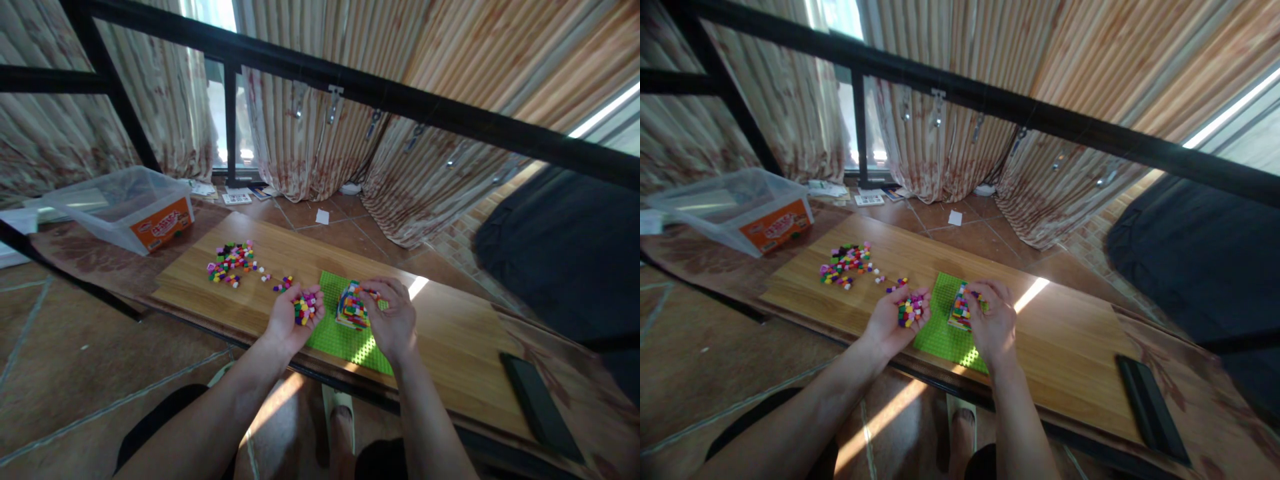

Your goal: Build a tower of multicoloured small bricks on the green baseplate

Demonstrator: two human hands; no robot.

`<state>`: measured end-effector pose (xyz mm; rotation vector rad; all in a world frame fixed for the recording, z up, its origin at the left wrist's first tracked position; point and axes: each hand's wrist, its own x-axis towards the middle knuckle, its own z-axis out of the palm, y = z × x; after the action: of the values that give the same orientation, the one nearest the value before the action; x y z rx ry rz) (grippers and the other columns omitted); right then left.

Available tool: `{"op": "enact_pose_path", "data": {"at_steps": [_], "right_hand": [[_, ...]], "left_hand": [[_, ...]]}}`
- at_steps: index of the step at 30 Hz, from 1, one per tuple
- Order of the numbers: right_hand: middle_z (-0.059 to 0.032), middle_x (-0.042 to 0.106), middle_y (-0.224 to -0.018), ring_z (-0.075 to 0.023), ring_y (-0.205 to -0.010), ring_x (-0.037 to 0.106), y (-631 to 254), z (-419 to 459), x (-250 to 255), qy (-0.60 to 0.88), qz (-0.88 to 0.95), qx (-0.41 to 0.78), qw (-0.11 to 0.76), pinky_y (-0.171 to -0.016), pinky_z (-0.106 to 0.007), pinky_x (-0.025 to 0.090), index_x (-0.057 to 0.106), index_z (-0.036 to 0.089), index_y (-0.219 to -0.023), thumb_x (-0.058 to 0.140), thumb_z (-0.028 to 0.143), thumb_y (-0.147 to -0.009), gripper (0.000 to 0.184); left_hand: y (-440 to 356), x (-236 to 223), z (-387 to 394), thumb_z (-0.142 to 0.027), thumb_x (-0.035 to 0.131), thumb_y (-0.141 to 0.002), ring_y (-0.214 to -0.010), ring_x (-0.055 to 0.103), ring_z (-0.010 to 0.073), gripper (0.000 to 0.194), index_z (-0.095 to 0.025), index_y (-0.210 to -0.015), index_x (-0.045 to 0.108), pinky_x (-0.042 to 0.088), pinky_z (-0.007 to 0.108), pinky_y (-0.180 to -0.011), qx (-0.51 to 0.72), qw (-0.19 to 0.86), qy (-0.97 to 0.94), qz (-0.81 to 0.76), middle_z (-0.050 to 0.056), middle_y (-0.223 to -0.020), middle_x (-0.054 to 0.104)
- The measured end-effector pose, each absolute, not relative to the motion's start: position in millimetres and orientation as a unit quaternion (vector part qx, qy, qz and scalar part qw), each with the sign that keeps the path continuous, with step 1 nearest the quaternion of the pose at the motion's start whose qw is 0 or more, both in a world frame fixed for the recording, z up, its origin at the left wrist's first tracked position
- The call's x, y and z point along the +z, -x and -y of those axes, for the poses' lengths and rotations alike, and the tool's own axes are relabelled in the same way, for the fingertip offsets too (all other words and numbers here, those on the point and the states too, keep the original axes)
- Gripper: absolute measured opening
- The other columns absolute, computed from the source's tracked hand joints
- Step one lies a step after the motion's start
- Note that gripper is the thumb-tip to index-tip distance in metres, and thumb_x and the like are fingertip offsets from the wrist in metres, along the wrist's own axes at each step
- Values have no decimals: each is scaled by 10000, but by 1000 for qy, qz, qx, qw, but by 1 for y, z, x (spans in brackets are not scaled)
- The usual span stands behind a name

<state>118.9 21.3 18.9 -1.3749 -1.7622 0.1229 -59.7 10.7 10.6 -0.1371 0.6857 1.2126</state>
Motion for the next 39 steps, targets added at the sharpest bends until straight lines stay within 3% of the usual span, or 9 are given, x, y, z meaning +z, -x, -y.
{"op": "enact_pose_path", "data": {"at_steps": [14,27,39], "right_hand": [[-50,589,-1022,-220,-987,498,-116,-30,3,589,692,62,414,-872,-390,420,741,285,-817,667,328,-742,114],[-71,610,-1094,-225,-1028,526,-116,-28,7,546,737,-27,398,-885,-405,431,739,266,-815,603,310,-799,143],[-49,617,-1067,-216,-1015,567,-114,-29,6,608,662,102,427,-914,-394,433,730,256,-759,633,337,-750,126]], "left_hand": [[56,4,-10,-189,458,-858,-528,560,96,238,-57,-738,615,492,192,-472,527,779,46,-338,85,-654,595],[55,3,-11,-174,467,-846,-526,571,100,204,-74,-735,606,490,188,-462,525,779,46,-339,79,-651,595],[55,5,-10,-142,481,-826,-519,565,97,174,-77,-717,600,489,184,-453,527,778,51,-338,72,-634,589]]}}
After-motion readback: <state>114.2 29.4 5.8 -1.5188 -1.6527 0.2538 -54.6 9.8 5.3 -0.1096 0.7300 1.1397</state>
